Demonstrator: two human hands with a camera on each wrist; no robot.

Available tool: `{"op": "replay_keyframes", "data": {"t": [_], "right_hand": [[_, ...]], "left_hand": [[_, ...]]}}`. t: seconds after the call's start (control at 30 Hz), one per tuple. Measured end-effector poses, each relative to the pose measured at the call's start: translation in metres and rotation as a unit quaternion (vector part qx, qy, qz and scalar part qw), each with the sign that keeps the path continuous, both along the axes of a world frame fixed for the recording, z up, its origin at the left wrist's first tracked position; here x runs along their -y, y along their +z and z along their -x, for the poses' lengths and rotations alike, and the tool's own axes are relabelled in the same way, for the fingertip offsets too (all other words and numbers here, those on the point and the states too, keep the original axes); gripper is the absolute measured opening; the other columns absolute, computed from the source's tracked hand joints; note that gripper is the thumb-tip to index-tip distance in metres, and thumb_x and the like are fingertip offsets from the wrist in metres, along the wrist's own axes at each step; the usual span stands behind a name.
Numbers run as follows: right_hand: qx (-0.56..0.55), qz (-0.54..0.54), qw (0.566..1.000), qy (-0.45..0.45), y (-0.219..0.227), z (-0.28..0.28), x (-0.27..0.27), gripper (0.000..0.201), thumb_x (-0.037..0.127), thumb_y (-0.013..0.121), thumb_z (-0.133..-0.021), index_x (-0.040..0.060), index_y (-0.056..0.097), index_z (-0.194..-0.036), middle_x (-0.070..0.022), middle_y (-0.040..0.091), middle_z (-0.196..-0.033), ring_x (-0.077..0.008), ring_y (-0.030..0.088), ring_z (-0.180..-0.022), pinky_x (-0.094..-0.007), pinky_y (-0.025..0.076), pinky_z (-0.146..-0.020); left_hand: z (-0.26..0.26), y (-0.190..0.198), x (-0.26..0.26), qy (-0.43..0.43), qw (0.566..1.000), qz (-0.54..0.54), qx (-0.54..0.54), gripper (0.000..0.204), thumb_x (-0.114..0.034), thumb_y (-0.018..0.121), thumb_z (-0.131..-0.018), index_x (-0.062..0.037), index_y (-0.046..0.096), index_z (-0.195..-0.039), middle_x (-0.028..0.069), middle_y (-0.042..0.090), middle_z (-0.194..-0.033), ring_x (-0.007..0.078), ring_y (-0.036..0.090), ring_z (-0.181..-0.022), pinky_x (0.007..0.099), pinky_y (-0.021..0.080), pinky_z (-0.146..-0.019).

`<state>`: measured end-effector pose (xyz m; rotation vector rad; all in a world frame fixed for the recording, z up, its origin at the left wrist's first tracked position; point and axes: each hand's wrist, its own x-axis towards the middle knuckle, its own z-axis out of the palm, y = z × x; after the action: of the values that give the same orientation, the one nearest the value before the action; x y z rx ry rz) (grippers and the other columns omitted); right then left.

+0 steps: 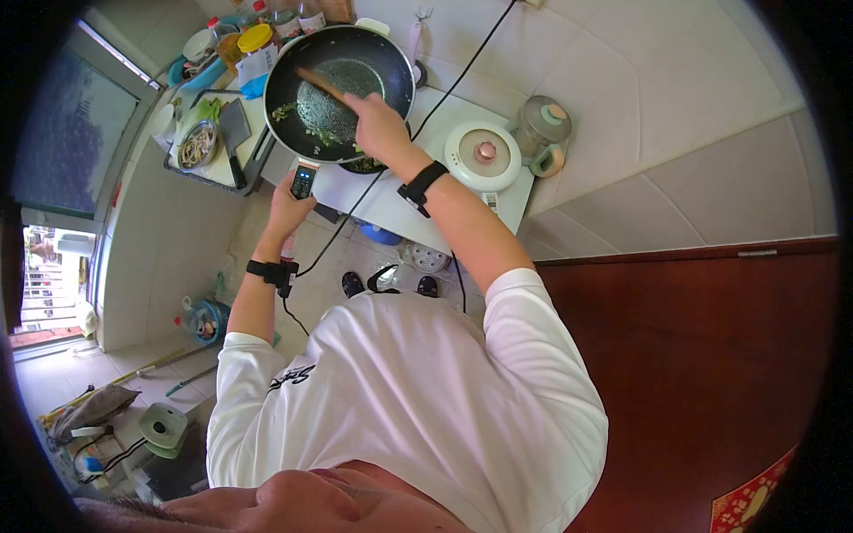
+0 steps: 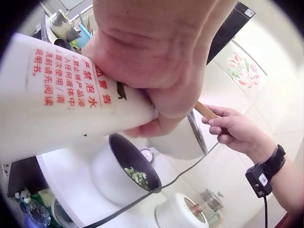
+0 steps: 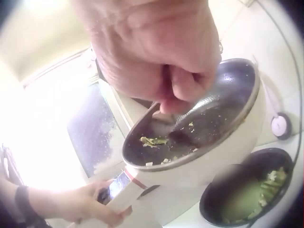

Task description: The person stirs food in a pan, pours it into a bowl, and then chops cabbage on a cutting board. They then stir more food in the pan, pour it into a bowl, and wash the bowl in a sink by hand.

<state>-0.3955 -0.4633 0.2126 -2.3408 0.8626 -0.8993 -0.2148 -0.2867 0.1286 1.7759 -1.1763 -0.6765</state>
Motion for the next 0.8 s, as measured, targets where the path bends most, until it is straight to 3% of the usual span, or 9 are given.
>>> {"op": "replay_keyframes", "data": {"t": [0.03, 0.1, 0.17, 0.27, 0.43, 0.53, 0.6, 0.67, 0.8], "right_hand": [[0.0, -0.001, 1.0, -0.002, 0.003, -0.003, -0.003, 0.045, -0.001, 0.049, -0.085, 0.0126, 0.06, -0.127, -0.0184, 0.058, -0.099, -0.038, 0.062, -0.088, -0.0449, 0.05, -0.078], [0.003, 0.024, 0.994, -0.11, 0.013, -0.014, -0.007, 0.049, -0.001, 0.051, -0.084, 0.0128, 0.057, -0.13, -0.0187, 0.056, -0.103, -0.0386, 0.063, -0.086, -0.0453, 0.051, -0.076], [-0.023, 0.023, 0.993, -0.116, 0.005, -0.017, -0.011, 0.053, -0.001, 0.052, -0.082, 0.0137, 0.054, -0.133, -0.0184, 0.055, -0.105, -0.0386, 0.063, -0.083, -0.0449, 0.052, -0.073], [-0.119, 0.097, 0.988, 0.014, 0.001, -0.004, -0.018, 0.054, 0.0, 0.057, -0.079, 0.0095, 0.051, -0.132, -0.0191, 0.053, -0.102, -0.0386, 0.064, -0.075, -0.0456, 0.054, -0.067], [-0.046, 0.114, 0.991, -0.052, 0.008, 0.005, -0.012, 0.056, -0.002, 0.057, -0.077, 0.014, 0.054, -0.131, -0.0166, 0.054, -0.1, -0.0364, 0.065, -0.076, -0.0456, 0.053, -0.067], [-0.06, 0.111, 0.991, -0.037, 0.008, 0.009, -0.009, 0.055, -0.001, 0.057, -0.078, 0.019, 0.057, -0.13, -0.0116, 0.055, -0.099, -0.0335, 0.065, -0.078, -0.0445, 0.053, -0.068], [-0.138, 0.149, 0.976, 0.082, 0.007, 0.028, -0.002, 0.052, 0.0, 0.056, -0.08, 0.0243, 0.061, -0.126, -0.0073, 0.057, -0.1, -0.0313, 0.065, -0.079, -0.0429, 0.053, -0.068], [-0.128, 0.143, 0.98, 0.059, 0.01, 0.033, 0.004, 0.052, 0.0, 0.056, -0.08, 0.0255, 0.062, -0.125, -0.0062, 0.057, -0.101, -0.0308, 0.065, -0.079, -0.0422, 0.053, -0.068], [-0.092, 0.15, 0.983, 0.051, 0.007, 0.023, 0.003, 0.053, -0.001, 0.054, -0.081, 0.0273, 0.062, -0.126, -0.0047, 0.058, -0.103, -0.0297, 0.065, -0.08, -0.0407, 0.053, -0.069]], "left_hand": [[0.0, -0.001, -0.001, 0.001, 1.0, -0.003, 0.01, 0.051, -0.009, 0.069, -0.066, -0.0044, 0.06, -0.116, 0.0079, 0.066, -0.085, 0.0177, 0.063, -0.077, 0.0319, 0.05, -0.073], [0.002, 0.005, -0.001, 0.001, 1.0, -0.003, 0.024, 0.051, -0.009, 0.069, -0.066, -0.0047, 0.06, -0.116, 0.0075, 0.066, -0.085, 0.0178, 0.063, -0.076, 0.0319, 0.05, -0.073], [0.01, 0.016, -0.004, 0.011, 0.999, -0.046, -0.013, 0.051, -0.01, 0.07, -0.065, -0.0051, 0.059, -0.115, 0.0083, 0.066, -0.085, 0.0191, 0.064, -0.078, 0.032, 0.05, -0.074], [0.005, -0.002, -0.002, 0.01, 0.999, -0.035, -0.009, 0.051, -0.011, 0.07, -0.065, -0.0068, 0.059, -0.115, 0.0089, 0.067, -0.085, 0.0209, 0.065, -0.079, 0.0328, 0.05, -0.075], [0.015, 0.021, -0.01, 0.024, 0.997, -0.055, 0.05, 0.053, -0.013, 0.07, -0.065, -0.0094, 0.059, -0.117, 0.0097, 0.067, -0.088, 0.0241, 0.066, -0.083, 0.0344, 0.05, -0.078], [0.009, 0.013, -0.009, 0.02, 0.996, -0.06, 0.057, 0.055, -0.015, 0.07, -0.064, -0.0114, 0.059, -0.118, 0.0111, 0.068, -0.09, 0.0271, 0.066, -0.087, 0.0358, 0.05, -0.079], [0.002, 0.005, -0.007, 0.017, 0.998, -0.052, 0.041, 0.056, -0.015, 0.07, -0.064, -0.0125, 0.058, -0.119, 0.012, 0.068, -0.092, 0.0287, 0.067, -0.089, 0.0367, 0.05, -0.08], [-0.001, -0.003, -0.008, 0.045, 0.991, -0.054, 0.116, 0.057, -0.016, 0.07, -0.064, -0.0148, 0.058, -0.12, 0.0136, 0.069, -0.094, 0.0319, 0.066, -0.093, 0.0385, 0.05, -0.082], [0.005, 0.018, -0.009, 0.056, 0.987, -0.069, 0.136, 0.058, -0.016, 0.069, -0.064, -0.0163, 0.058, -0.121, 0.0145, 0.069, -0.095, 0.0344, 0.066, -0.096, 0.0399, 0.05, -0.083]]}}
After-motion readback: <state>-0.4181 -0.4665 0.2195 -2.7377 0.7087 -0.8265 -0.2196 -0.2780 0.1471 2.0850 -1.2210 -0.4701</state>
